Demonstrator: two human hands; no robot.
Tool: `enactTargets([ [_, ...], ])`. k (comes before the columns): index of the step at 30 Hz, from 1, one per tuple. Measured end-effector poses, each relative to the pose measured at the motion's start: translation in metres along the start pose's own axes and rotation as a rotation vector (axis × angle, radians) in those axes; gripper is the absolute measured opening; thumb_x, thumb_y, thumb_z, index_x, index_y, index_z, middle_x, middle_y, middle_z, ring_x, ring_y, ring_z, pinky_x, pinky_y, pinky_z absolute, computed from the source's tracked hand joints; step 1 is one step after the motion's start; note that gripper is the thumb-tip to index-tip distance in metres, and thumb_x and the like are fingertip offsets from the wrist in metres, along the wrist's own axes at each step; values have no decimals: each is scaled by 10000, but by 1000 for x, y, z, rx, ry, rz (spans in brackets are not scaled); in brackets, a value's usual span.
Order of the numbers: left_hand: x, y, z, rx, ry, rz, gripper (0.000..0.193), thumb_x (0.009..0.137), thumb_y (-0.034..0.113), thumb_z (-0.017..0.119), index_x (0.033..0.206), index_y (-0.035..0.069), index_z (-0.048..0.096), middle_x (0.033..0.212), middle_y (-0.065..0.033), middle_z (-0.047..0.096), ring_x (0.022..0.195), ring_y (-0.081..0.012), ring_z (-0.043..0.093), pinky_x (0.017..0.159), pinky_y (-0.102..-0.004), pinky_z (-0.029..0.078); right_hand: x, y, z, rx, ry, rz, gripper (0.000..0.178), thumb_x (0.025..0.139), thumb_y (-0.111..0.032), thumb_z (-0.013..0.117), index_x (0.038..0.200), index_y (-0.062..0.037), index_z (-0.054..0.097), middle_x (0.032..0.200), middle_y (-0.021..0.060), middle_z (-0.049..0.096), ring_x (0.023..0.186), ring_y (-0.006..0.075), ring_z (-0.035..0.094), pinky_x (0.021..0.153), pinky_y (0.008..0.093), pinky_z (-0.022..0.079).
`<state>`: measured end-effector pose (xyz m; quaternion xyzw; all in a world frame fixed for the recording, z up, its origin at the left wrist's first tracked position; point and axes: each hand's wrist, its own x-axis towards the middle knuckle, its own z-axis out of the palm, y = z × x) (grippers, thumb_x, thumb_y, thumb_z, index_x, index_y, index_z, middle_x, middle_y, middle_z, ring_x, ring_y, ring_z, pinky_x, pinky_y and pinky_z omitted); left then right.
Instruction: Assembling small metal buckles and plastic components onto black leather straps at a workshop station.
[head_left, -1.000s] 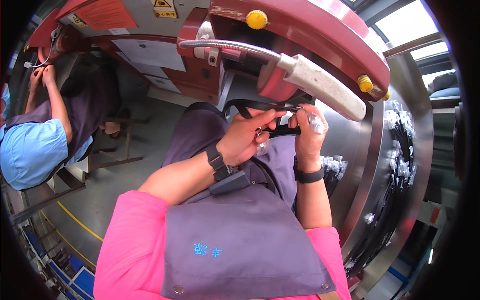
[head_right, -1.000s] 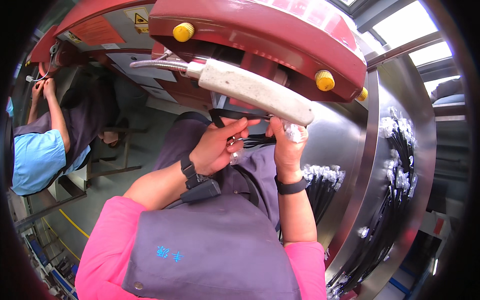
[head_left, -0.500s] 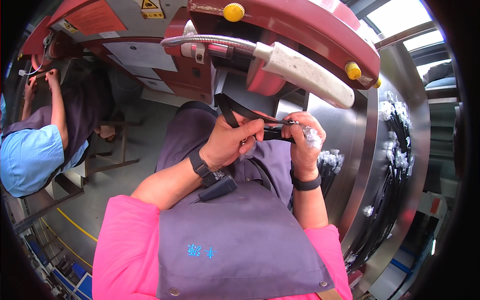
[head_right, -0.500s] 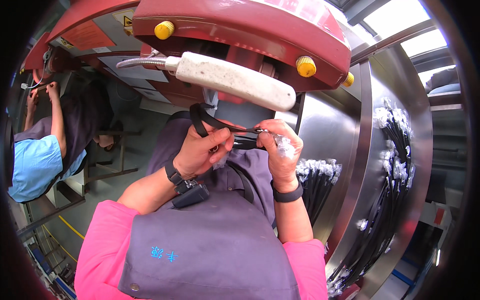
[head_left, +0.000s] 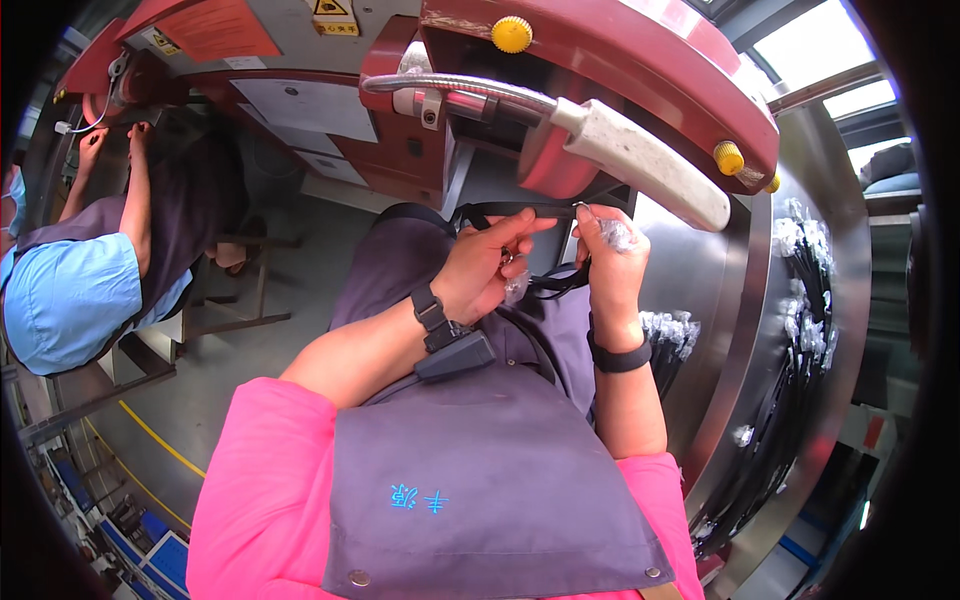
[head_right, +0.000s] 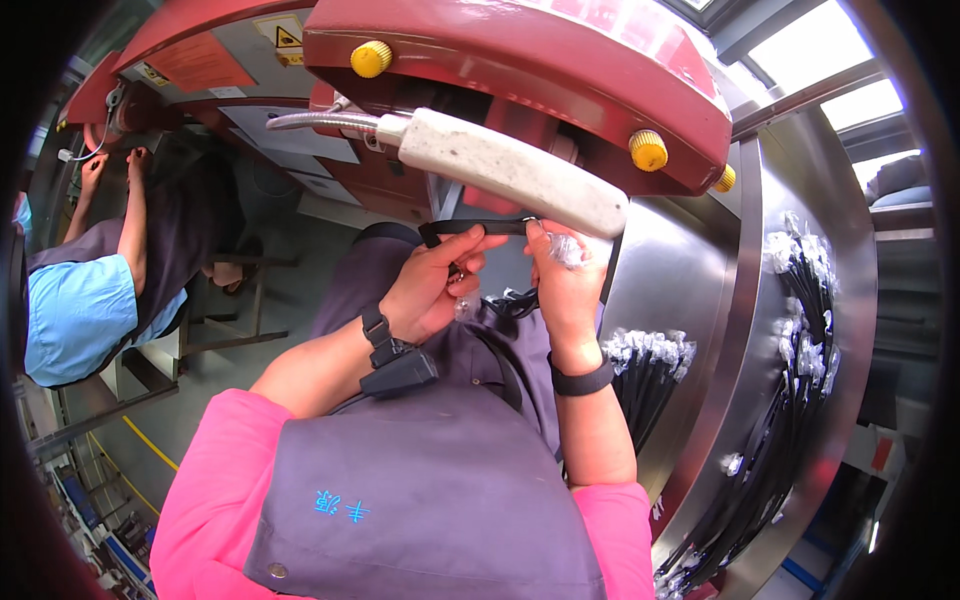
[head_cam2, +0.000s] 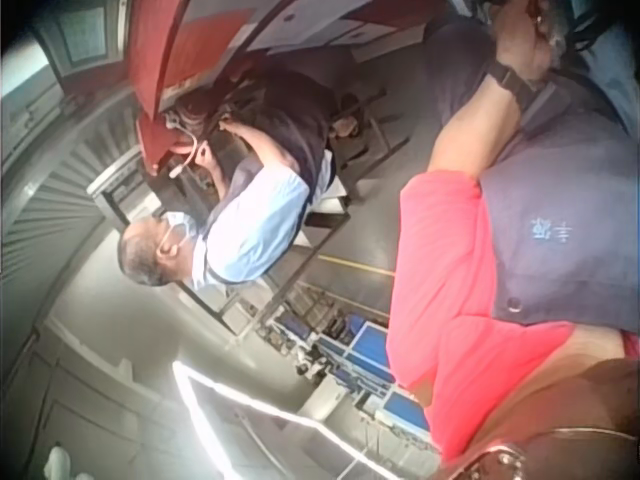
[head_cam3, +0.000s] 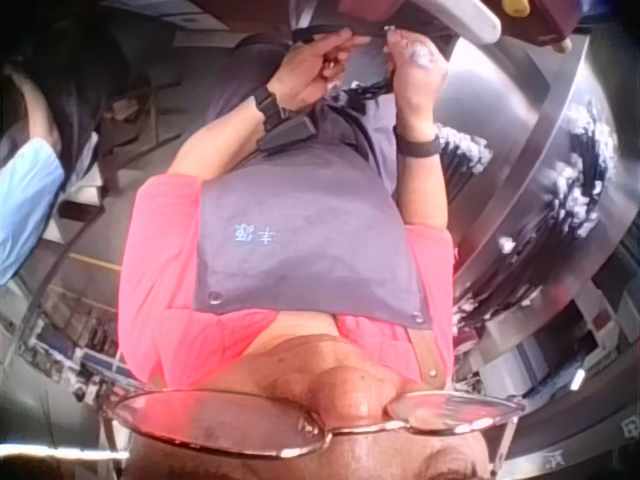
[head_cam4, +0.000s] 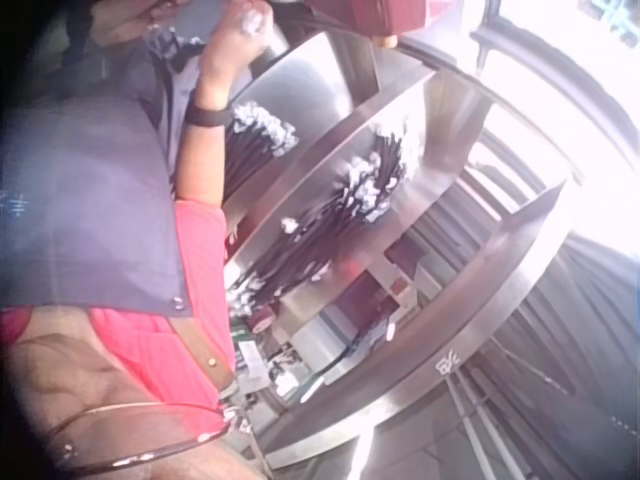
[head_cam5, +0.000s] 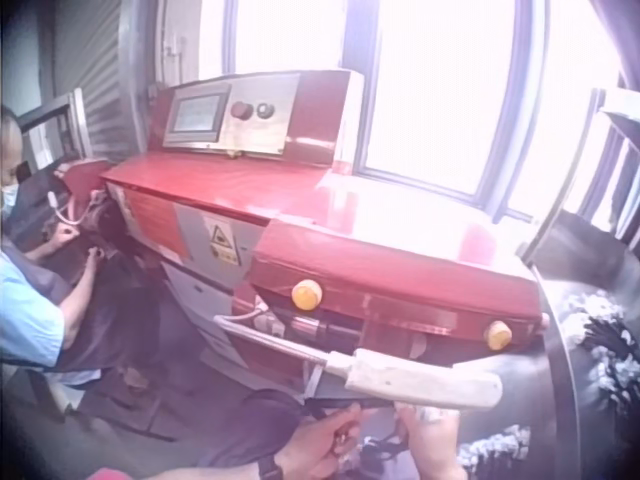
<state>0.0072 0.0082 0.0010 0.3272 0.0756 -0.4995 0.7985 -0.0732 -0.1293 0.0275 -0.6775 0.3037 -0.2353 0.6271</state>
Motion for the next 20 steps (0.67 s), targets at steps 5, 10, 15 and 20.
enactTargets([
  [5, 3, 2, 0, -23, 13, 1, 282, 919, 204, 620, 1037, -52, 626, 694, 15, 505, 550, -15, 376, 441, -169, 279, 7, 2, 3, 5, 1, 3, 144, 868, -101, 669, 933, 23, 633, 670, 29, 598, 496, 62, 496, 434, 217, 393],
  [10, 3, 4, 3, -24, 49, 14, 288, 913, 208, 629, 1035, -53, 631, 698, 15, 513, 554, -14, 380, 442, -166, 280, 10, 0, 5, 2, 0, 3, 151, 863, -101, 676, 938, 23, 630, 669, 32, 597, 491, 68, 492, 435, 219, 395],
  [15, 2, 5, 4, -31, 51, 1, 299, 907, 215, 639, 1052, -46, 636, 687, 20, 505, 554, -16, 373, 443, -167, 274, 11, 2, 5, 23, 0, 13, 148, 865, -103, 673, 932, 22, 630, 682, 31, 596, 498, 69, 487, 437, 221, 395],
  [20, 5, 0, 2, -72, -12, -11, 265, 890, 196, 658, 1026, -32, 665, 715, -1, 559, 558, -20, 430, 437, -174, 312, 13, 2, 2, 25, 8, 5, 146, 873, -109, 663, 936, 18, 632, 702, 29, 597, 513, 69, 493, 445, 221, 398],
])
